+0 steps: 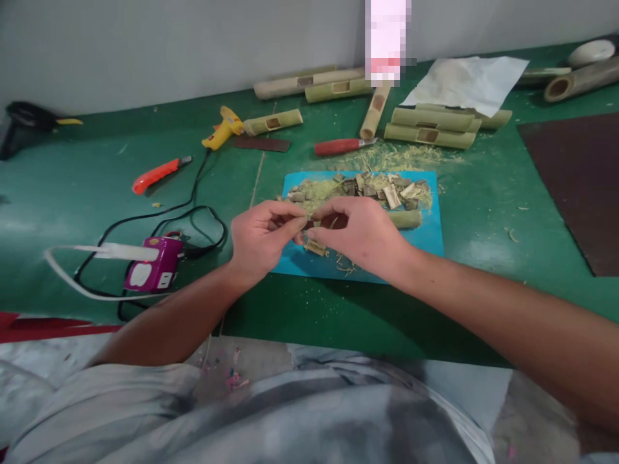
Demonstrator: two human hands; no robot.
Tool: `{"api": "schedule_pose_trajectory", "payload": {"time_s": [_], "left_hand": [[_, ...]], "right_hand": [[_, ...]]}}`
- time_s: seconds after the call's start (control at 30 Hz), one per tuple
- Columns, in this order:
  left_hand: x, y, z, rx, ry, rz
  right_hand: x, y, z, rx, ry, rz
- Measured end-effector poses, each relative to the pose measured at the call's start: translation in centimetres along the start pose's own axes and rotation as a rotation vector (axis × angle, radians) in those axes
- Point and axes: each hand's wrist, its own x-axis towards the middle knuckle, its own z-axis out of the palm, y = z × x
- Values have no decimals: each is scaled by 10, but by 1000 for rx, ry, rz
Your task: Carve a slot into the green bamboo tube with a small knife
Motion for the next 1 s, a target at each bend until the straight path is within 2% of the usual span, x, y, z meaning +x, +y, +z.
{"api": "schedule_pose_trajectory", "payload": {"time_s": [0.3,0.5,0.67,0.8,1.0], "left_hand": [[2,-1,2,17,2,-16],[-1,3,3,34,-21,-32],[-3,1,1,132,-111,1],[-2,0,-2,199,-211,99],[-2,4,-4,210,-258,115]], "right_hand": [[2,-1,6,-53,79,-2],[0,-7,0,-63,49,34],[0,-6,-4,-50,-3,54],[-2,-7,-9,-22,-16,70],[-6,-9,-17,3,-65,120]]}}
